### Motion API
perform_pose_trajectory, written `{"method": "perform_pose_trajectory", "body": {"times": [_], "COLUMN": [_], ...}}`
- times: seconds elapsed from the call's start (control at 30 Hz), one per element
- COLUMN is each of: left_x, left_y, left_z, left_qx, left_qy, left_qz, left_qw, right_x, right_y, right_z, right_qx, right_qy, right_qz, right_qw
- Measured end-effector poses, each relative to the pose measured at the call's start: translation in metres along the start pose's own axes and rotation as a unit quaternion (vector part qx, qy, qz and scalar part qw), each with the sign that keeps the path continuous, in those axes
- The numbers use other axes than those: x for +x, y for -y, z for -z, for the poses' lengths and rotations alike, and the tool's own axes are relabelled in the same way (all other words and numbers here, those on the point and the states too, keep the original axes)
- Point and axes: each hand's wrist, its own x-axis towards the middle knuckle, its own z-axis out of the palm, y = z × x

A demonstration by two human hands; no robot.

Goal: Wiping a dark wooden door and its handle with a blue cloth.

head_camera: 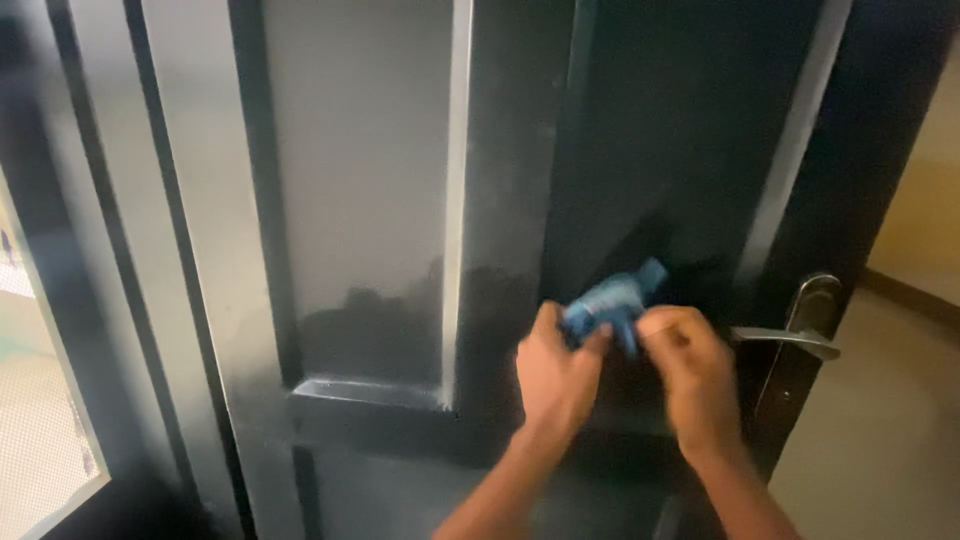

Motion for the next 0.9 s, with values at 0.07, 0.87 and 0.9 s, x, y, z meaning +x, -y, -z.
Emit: {"method": "perform_pose_trajectory", "body": {"times": [0.07, 0.87, 0.9], "left_x": [0.018, 0.012, 0.01], "left_y": [-0.019, 0.028, 0.03], "left_z": [0.008, 0.117, 0.118], "left_qx": [0.019, 0.171, 0.153], "left_qy": [0.026, -0.044, -0.024], "left_qz": [0.025, -0.127, -0.089], "left_qw": [0.999, 0.976, 0.984], "right_x": [-0.007, 0.01, 0.021], "right_y": [0.016, 0.009, 0.023], "right_z": [-0.007, -0.093, -0.094], "right_qx": [-0.141, -0.294, -0.236], "right_qy": [-0.049, -0.036, -0.131], "right_qz": [0.159, 0.12, 0.143], "right_qw": [0.976, 0.947, 0.952]}}
